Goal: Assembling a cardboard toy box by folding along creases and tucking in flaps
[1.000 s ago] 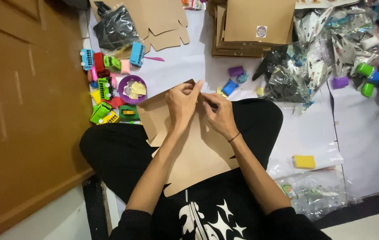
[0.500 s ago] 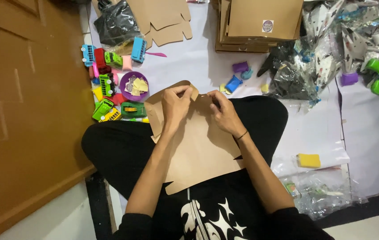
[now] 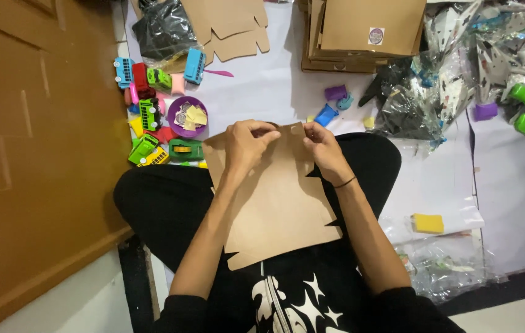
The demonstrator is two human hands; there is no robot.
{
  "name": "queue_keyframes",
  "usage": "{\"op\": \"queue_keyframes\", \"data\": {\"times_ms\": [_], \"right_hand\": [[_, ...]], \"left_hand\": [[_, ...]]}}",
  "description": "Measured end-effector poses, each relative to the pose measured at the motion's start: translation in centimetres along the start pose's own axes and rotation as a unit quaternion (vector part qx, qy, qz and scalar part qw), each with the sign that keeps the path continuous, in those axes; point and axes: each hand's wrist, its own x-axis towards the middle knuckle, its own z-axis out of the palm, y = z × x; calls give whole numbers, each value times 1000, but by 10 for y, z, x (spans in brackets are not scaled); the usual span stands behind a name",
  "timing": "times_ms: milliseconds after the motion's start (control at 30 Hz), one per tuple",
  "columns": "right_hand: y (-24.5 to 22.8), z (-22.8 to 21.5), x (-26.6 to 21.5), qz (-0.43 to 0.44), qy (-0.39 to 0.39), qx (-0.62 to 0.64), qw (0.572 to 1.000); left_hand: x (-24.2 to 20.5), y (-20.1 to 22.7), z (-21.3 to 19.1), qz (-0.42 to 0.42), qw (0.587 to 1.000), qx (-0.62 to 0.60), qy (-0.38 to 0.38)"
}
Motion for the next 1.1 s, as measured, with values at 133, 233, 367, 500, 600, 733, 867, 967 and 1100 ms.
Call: {"op": "queue_keyframes", "data": {"times_ms": [133,233,367,500,600,733,867,967,1100], "right_hand": [[-5,9,-2,-1,8,-8,1000],[7,11,2,-19,22,-46,999],[16,21,0,8,55,-49,997],[3,29,-2,7,87,-63,994],[-3,33,-10,0,78,-49,996],[0,33,-7,-1,88,-61,994],[-4,31,-6,3,100,-69,993],[-11,31,-8,-1,104,-63,993],[-18,30,-7,-1,110,-63,992]], "left_hand": [[-10,9,5,56,998,37,17],[-12,3,18,77,995,48,49],[-14,-9,34,-11,998,-37,50],[-11,-20,48,-107,982,-147,41],[-8,-30,45,-115,969,-218,31],[-6,-29,48,-126,950,-285,22],[-7,-28,42,-104,959,-260,34],[-8,-27,39,-106,963,-246,36],[-7,-23,39,-131,961,-242,26]]}}
